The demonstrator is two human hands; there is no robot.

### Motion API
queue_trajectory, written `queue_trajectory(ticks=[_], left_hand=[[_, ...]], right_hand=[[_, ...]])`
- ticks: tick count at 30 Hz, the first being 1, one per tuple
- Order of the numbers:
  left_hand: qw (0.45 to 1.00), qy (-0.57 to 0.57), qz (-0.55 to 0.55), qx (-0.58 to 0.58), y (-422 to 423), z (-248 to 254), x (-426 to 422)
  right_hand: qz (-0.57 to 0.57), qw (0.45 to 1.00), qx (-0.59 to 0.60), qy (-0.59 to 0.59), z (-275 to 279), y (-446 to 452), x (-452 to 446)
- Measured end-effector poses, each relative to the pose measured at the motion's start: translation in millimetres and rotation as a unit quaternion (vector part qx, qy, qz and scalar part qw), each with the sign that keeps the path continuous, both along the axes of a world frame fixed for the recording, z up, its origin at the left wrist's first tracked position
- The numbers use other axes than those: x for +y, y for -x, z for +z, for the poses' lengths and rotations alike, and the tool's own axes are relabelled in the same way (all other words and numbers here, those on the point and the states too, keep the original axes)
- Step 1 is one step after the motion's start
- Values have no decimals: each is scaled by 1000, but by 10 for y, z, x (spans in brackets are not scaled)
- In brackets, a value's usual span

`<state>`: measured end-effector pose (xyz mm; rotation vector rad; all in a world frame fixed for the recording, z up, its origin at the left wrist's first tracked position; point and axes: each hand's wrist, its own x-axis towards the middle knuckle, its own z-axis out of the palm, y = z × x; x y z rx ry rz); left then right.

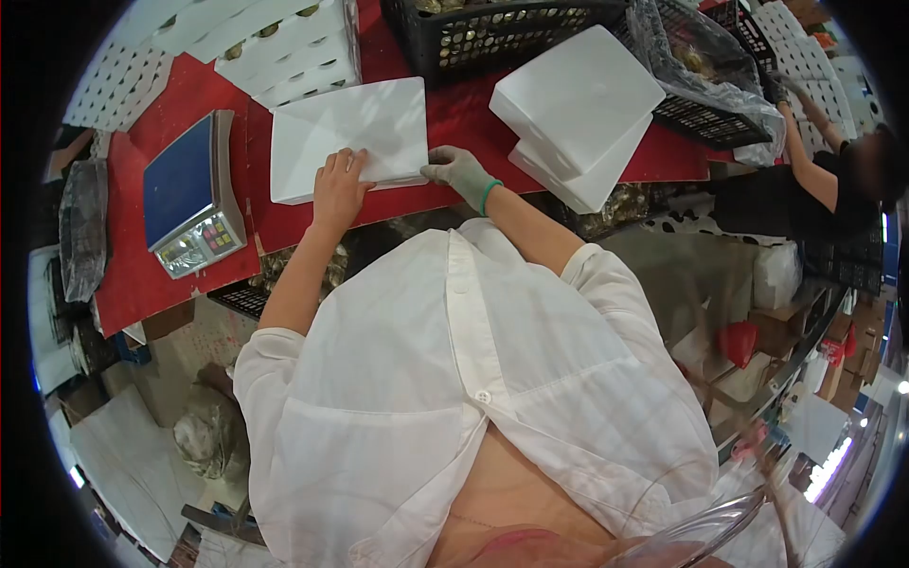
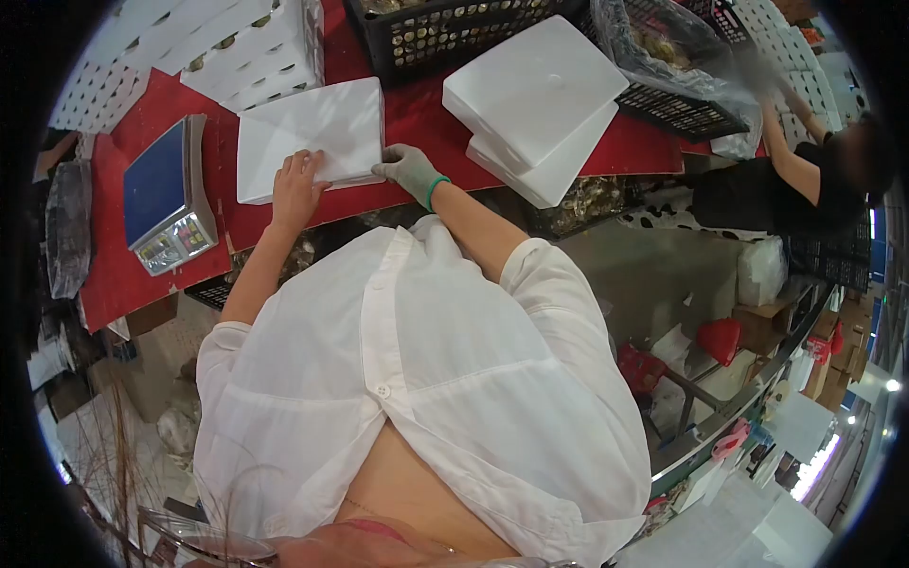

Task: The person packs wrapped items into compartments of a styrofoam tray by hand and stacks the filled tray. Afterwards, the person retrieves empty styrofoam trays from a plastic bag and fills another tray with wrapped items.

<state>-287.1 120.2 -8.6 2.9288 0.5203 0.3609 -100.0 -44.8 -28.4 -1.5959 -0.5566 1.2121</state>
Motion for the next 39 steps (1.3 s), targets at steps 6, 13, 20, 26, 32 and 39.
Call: queue_trajectory(ticks=[6, 13, 20, 26, 32, 39], left_hand=[[994, -3, 28, -105, -127, 63, -94], [980, -60, -45, -185, -215, 547, 257], [915, -7, 150, -376, -186, 1971, 212], [861, 337, 40, -380, -974, 2002, 170], [826, 543, -86, -127, -2631, 1285, -105], [861, 498, -100, 38, -3372, 832, -580]], right_hand=[[-86, 987, 109, -84, 106, 6, 12], [211, 867, -452, -5, -22, 32, -84], [143, 835, -519, -110, 751, -32, -495], [-334, 764, -550, -45, 1001, -645, -1550], [-395, 832, -386, 52, 522, -1341, -2003], [-377, 863, -321, 97, 790, -1296, -1910]])
